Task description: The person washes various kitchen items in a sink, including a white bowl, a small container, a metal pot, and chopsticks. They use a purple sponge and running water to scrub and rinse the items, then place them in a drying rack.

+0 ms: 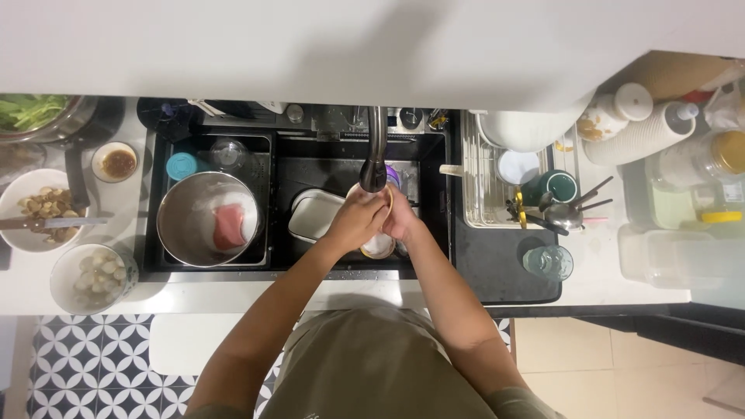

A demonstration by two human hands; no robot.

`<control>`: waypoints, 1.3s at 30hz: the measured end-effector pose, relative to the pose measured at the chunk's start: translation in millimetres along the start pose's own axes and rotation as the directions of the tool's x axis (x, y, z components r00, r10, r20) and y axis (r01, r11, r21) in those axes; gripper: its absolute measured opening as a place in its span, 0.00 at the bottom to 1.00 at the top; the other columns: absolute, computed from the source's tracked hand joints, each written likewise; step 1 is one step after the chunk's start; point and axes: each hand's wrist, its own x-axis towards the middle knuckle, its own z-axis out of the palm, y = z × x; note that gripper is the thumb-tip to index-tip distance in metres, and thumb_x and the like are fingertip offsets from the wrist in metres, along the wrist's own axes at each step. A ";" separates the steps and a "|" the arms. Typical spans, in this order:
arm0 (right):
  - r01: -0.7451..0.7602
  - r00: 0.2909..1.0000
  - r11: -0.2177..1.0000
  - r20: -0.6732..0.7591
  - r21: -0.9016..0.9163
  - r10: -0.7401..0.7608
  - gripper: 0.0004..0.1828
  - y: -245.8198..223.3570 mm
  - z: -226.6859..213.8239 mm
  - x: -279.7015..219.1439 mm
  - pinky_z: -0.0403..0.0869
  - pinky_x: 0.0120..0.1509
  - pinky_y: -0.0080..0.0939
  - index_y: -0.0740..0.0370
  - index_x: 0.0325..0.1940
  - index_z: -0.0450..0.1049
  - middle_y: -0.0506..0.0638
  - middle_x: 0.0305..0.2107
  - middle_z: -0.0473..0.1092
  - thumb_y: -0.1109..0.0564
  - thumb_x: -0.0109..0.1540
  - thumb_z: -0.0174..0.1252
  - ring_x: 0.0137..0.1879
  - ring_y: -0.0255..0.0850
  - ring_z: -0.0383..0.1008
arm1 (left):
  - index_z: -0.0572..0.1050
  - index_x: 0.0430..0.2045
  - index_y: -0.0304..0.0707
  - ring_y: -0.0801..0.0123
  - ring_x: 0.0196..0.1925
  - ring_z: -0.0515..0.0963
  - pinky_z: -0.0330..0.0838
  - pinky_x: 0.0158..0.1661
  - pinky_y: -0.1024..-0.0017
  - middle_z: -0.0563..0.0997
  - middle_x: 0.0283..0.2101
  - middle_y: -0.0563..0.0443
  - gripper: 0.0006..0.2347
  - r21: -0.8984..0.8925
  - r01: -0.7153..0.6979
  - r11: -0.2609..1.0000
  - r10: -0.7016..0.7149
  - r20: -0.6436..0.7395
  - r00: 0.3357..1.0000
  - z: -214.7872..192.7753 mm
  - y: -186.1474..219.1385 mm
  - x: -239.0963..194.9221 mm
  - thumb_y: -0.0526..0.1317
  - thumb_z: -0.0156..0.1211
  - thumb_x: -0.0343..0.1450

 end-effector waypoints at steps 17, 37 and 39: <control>0.529 -0.100 -0.598 0.655 -0.602 -0.749 0.20 -19.1 111.3 -91.5 0.74 0.53 0.58 0.64 0.44 0.76 0.67 0.39 0.70 0.48 0.56 0.70 0.48 0.66 0.73 | 0.77 0.45 0.35 0.58 0.47 0.82 0.76 0.54 0.66 0.84 0.43 0.45 0.16 -0.835 -0.023 -0.550 -0.827 0.540 0.160 89.6 -103.7 -69.5 0.50 0.53 0.78; 0.119 0.984 0.993 0.131 0.002 -0.119 0.27 -1.2 35.4 -70.2 0.79 0.54 0.65 0.54 0.55 0.74 0.55 0.47 0.78 0.37 0.60 0.64 0.51 0.52 0.80 | 0.72 0.46 0.39 0.51 0.39 0.79 0.73 0.47 0.57 0.79 0.35 0.41 0.07 -0.424 0.681 0.597 -0.758 -0.020 0.652 2.3 -11.2 -45.5 0.40 0.51 0.79; 0.088 0.986 0.991 0.153 -0.096 -0.073 0.32 1.6 30.6 -75.6 0.78 0.56 0.72 0.57 0.59 0.72 0.59 0.51 0.76 0.35 0.60 0.66 0.54 0.57 0.79 | 0.67 0.55 0.37 0.50 0.41 0.78 0.72 0.45 0.58 0.77 0.38 0.38 0.11 -0.466 0.705 0.535 -0.809 -0.040 0.587 -0.3 -10.2 -46.1 0.41 0.48 0.81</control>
